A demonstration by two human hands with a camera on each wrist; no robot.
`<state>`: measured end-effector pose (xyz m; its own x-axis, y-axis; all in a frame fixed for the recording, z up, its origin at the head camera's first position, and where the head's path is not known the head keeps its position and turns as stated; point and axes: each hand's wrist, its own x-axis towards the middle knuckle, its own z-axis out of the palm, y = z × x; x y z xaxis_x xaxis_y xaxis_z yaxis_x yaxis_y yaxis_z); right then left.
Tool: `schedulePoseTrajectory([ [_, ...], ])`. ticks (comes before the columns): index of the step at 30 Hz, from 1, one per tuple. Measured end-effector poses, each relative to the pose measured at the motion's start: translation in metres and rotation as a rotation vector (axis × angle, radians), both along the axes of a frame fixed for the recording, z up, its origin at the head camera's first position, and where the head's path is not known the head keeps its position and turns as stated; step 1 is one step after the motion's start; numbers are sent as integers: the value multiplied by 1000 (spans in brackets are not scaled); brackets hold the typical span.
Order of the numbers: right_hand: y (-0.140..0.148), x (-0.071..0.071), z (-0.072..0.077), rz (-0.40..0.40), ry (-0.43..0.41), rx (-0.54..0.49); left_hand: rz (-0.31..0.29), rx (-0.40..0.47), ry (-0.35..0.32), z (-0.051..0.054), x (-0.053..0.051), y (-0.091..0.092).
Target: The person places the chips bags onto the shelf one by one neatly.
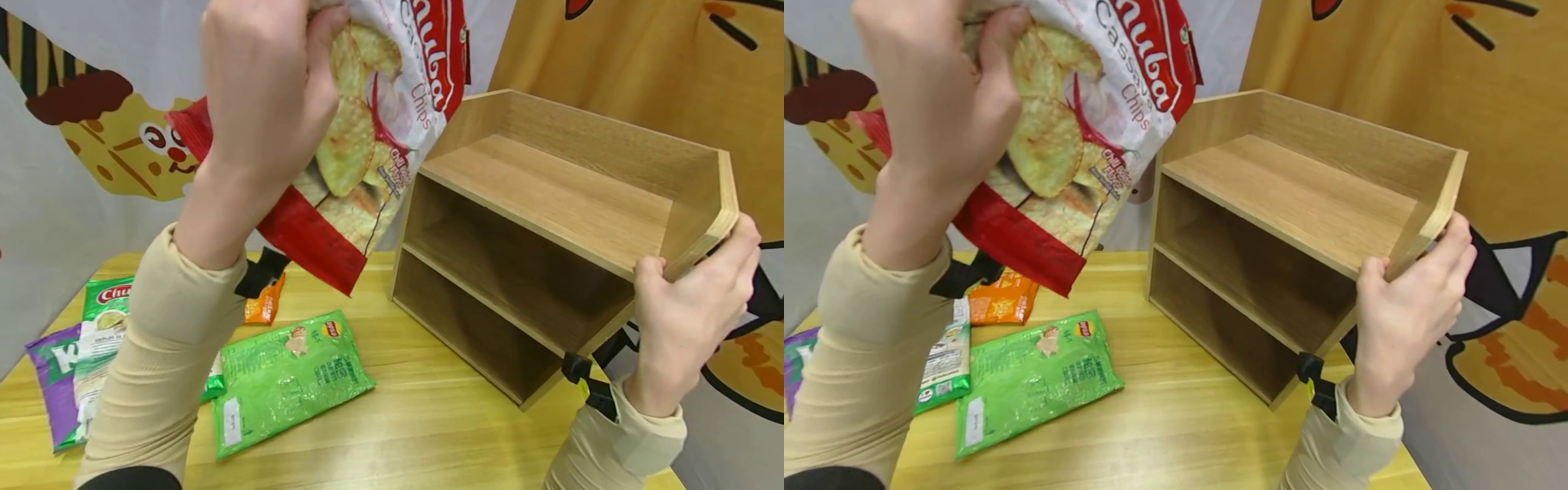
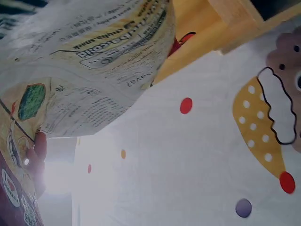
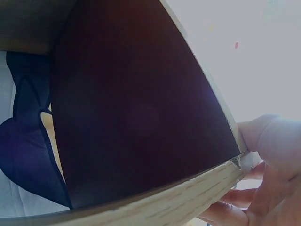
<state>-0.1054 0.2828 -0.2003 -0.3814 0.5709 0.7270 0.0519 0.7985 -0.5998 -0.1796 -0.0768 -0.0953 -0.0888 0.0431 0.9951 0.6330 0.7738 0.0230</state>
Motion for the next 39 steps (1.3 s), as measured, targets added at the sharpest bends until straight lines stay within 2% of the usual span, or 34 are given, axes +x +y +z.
schedulePoseTrajectory([
  [3, 0, 0, 0, 0, -2, -2, -7, 2, -39, 9, -3, 10],
  [5, 0, 0, 0, 2, -4, -2, -23, 13, -52, 12, -7, 18],
  [9, 0, 0, -1, 4, -7, -1, -58, -13, -42, 9, -19, 36],
  [13, 1, 0, -1, 7, -3, 0, -97, -29, -104, 4, -26, 58],
  [18, 3, 1, 0, 5, 2, 6, -213, -12, -173, 3, -32, 88],
  [22, 4, 1, 0, 1, 0, 6, -292, 0, -192, 2, -43, 111],
  [24, 4, 2, 0, -5, -5, 2, -314, -3, -228, 2, -49, 121],
  [29, 2, 1, 1, 0, -24, -19, -325, -23, -308, 1, -62, 140],
  [34, -1, 1, 2, 14, -37, -42, -308, 14, -313, -5, -71, 154],
  [39, -1, 3, 3, 5, -32, -40, -295, 49, -439, -8, -79, 163],
])
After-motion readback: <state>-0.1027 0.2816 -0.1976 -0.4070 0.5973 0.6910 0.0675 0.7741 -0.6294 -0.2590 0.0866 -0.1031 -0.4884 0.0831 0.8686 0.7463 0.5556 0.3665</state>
